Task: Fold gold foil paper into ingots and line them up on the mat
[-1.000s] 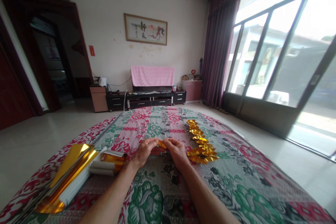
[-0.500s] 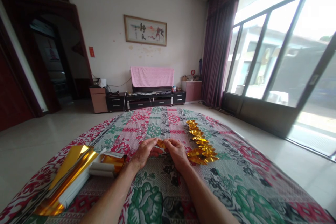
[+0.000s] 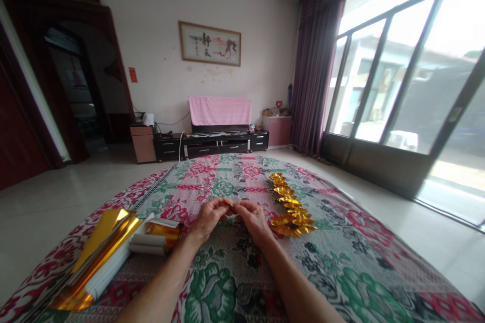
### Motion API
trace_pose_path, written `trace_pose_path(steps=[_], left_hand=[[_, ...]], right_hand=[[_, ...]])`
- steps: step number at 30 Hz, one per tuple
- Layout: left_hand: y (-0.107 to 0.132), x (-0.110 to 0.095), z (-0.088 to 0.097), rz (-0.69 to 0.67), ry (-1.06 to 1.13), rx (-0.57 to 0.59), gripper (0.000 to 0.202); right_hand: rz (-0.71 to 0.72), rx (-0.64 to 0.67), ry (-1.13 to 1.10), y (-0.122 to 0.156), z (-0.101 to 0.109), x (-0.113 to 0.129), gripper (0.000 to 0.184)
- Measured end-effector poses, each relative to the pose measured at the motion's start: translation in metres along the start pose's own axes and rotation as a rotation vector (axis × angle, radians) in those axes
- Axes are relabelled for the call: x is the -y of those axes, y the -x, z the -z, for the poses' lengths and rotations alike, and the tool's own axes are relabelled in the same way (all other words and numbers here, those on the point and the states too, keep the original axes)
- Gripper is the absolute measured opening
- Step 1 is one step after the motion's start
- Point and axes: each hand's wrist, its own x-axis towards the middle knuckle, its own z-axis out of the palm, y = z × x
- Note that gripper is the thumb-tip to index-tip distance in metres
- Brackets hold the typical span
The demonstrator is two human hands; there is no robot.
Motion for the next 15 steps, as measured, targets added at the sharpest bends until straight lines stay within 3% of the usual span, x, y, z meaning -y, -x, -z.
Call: trace_pose_path(steps=[10,15], left_hand=[[-0.0031,0.0051,-0.0015,-0.008,0.078,-0.058,0.036],[-0.0023,0.0049,-0.0009,-0.003,0.122,-0.032,0.030]], right_hand=[[0.009,-0.016,-0.048,-0.0030,-0.0043,-0.0075,0.020],[0.047,-0.039,-0.044,-0.0036,-0.0043,-0.0065,0.018]])
